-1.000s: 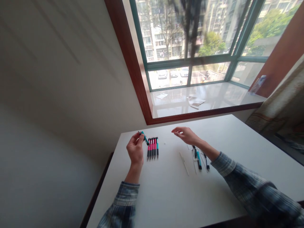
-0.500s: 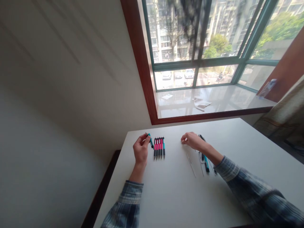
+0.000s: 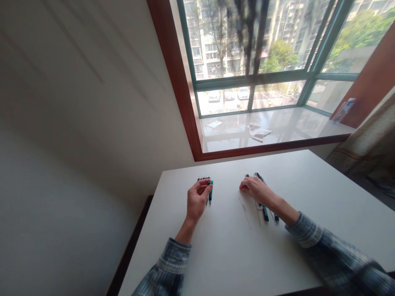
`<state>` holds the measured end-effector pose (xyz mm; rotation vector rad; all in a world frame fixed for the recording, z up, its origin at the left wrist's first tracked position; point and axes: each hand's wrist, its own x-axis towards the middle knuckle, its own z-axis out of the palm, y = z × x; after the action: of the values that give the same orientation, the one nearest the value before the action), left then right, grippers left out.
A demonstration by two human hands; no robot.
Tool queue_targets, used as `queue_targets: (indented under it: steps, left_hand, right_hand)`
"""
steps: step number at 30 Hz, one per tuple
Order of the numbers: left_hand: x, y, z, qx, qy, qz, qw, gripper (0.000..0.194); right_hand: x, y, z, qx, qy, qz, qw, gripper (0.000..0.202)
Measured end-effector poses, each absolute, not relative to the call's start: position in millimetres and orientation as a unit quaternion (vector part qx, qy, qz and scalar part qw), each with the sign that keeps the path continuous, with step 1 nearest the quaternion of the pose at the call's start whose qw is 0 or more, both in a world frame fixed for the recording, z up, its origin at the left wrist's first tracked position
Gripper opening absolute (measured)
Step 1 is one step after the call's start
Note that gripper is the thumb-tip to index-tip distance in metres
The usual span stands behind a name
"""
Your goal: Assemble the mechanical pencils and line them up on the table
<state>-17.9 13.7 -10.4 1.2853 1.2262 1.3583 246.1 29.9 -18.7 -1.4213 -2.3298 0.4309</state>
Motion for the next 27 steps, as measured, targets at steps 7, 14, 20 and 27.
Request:
queue_targets:
  steps: [7, 14, 20, 27]
  left_hand:
    - [4, 2, -18, 0.546, 0.475, 0.481, 0.494, 0.033]
    - [13, -2, -17, 0.545, 0.443, 0.461, 0.543, 0.031]
    - [17, -6, -18, 0.559, 0.445, 0.452, 0.534, 0.029]
    - [20, -8, -16, 0.567, 0.438, 0.455, 0.528, 0.027]
  right_hand:
    - [241, 24, -19, -0.466, -0.774, 0.244, 0.352, 0.015]
    - [224, 14, -18, -0.394, -0.704, 0.364, 0.466, 0.016]
    - [222, 14, -17, -0.399, -0.656, 0.403, 0.497, 0.022]
    - [220, 11, -14, -0.403, -0.679, 0.379, 0.483, 0.017]
